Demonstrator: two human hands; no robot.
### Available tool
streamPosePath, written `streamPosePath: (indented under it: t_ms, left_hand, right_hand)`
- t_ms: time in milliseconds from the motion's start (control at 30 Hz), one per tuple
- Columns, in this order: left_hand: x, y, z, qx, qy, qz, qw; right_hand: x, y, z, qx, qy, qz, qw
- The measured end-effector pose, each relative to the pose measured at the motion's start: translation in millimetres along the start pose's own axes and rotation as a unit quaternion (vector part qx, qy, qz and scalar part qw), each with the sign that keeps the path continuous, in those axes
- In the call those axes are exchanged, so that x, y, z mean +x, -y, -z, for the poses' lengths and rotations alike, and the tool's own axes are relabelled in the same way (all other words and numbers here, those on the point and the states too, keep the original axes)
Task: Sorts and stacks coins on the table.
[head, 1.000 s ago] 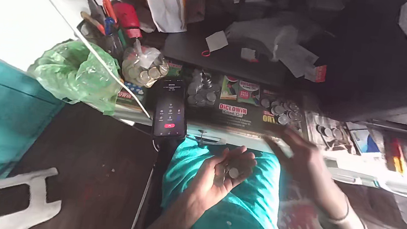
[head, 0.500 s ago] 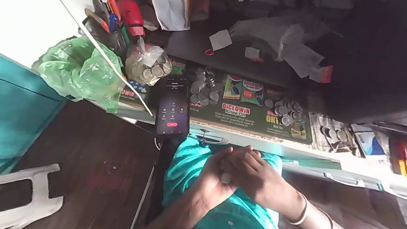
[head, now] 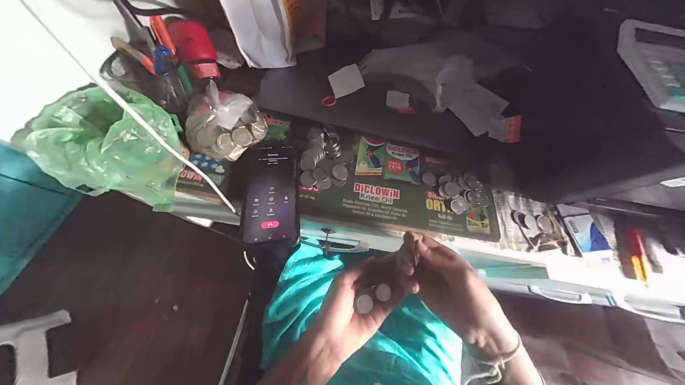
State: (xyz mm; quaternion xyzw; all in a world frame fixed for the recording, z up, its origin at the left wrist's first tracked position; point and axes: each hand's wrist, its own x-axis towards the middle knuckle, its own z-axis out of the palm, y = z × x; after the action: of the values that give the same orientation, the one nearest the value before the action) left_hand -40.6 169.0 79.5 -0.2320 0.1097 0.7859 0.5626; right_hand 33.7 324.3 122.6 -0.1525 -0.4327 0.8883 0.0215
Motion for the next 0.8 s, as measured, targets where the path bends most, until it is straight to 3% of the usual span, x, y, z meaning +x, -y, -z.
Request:
streamPosePath:
  t_ms: [100, 167, 333, 467, 667, 800]
  left_hand:
    - [1.9, -2.4, 2.7, -0.011, 0.021, 0.008, 1.000]
    - [2.0, -2.5, 4.5, -0.010, 0.020, 0.007, 1.000]
    - [0.5, -1.7, 5.4, -0.011, 0.022, 0.006, 1.000]
    - [0.7, -2.2, 5.1, 0.001, 0.023, 0.009, 1.000]
    - [-0.8, -3.7, 7.0, 0.002, 0.041, 0.016, 0.999]
    - [-2.0, -5.1, 9.5, -0.011, 0.042, 0.017, 0.999]
  right_hand:
    - [-0.2, 15.8, 6.1, 0.129, 0.003, -0.059, 0.990]
    - [-0.1, 27.5, 8.3, 0.104, -0.018, -0.037, 0.994]
    - [6.1, 67.1, 17.0, -0.027, -0.099, 0.023, 0.994]
    - [18.2, 93.7, 32.0, -0.175, -0.138, 0.071, 0.972]
    - [40.0, 122.8, 63.2, -0.450, -0.146, 0.078, 0.878]
    - [38.2, 132.0, 67.8, -0.352, -0.091, 0.081, 0.928]
